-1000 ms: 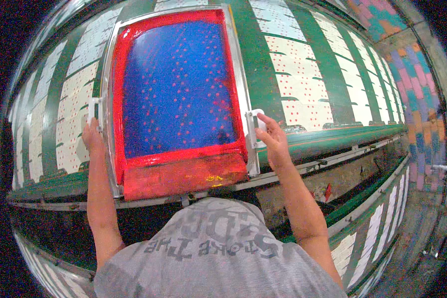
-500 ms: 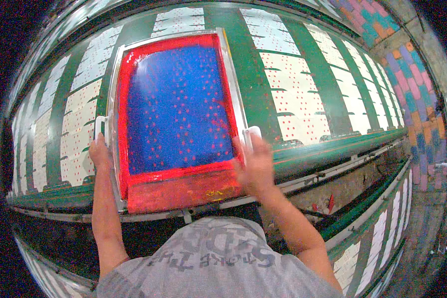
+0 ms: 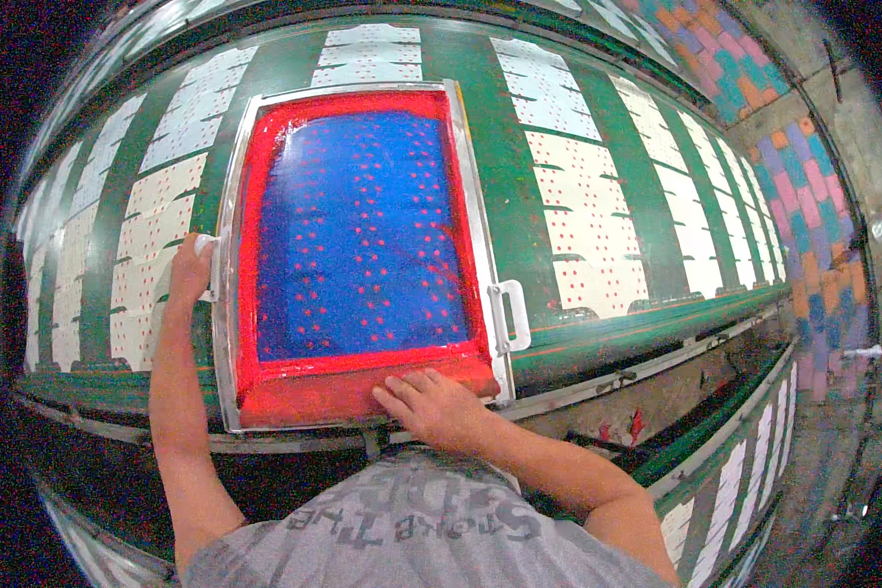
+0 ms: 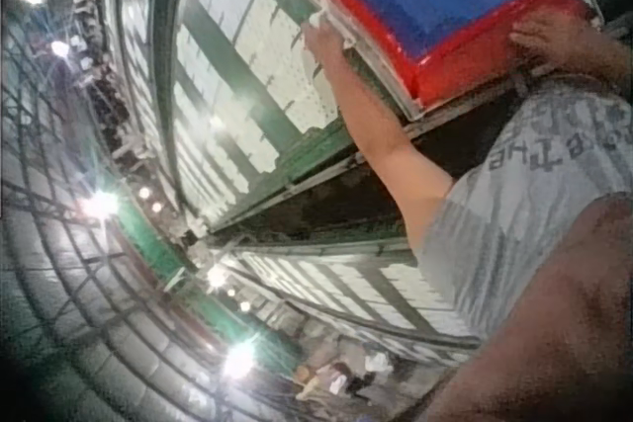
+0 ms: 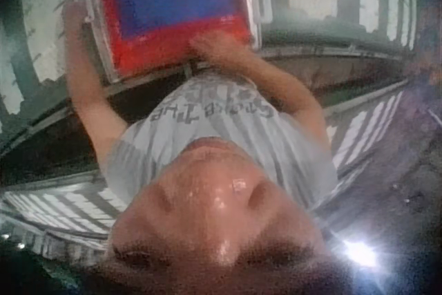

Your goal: The person repeatedly positions a screen-printing frame over white tiles on a green conveyor and uses a squeegee to pull red ink across the mesh. The person lifts the frame, repositions it, and repeats the squeegee stroke multiple times. The person also wipes the frame edges with a white cloth between strokes.

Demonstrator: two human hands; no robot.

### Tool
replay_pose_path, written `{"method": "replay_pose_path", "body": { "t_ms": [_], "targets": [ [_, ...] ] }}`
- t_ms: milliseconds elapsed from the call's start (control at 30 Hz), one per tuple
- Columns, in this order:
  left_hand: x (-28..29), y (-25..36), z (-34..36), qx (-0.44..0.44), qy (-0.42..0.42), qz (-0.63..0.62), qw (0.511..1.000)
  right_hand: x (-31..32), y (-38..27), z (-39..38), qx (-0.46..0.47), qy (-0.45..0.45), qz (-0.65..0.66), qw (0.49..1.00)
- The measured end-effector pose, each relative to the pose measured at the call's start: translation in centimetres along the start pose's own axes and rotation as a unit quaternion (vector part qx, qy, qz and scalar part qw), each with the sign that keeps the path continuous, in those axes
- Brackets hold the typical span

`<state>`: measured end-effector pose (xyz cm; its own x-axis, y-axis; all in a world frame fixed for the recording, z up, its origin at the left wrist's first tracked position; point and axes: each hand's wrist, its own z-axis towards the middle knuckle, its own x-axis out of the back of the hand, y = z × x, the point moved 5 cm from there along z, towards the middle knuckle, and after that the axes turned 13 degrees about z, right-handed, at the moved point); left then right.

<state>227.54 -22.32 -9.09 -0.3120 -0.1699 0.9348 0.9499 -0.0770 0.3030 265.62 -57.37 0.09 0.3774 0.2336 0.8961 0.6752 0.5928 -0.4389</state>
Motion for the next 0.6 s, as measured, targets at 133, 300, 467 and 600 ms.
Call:
{"method": "replay_pose_path", "body": {
  "t_ms": [133, 300, 467, 600],
  "targets": [
    [-0.6, 0.0, 0.1, 0.0, -0.014, 0.013, 1.0, -0.6, 0.1, 4.4, -0.036, -0.053, 0.032, 0.997],
    [-0.7, -0.3, -0.1, 0.008, -0.029, -0.028, 0.999, 0.3, 2.1, 7.9, -0.021, -0.132, 0.08, 0.988],
    [-0.9, -0.2, -0.1, 0.002, -0.038, -0.043, 0.998, 6.3, 7.9, 9.1, -0.109, 0.048, 0.166, 0.979],
    [-0.5, 0.1, -0.3, -0.033, -0.001, -0.041, 0.999, 10.4, 15.4, 11.4, -0.223, 0.222, 0.106, 0.943]
  ]
}}
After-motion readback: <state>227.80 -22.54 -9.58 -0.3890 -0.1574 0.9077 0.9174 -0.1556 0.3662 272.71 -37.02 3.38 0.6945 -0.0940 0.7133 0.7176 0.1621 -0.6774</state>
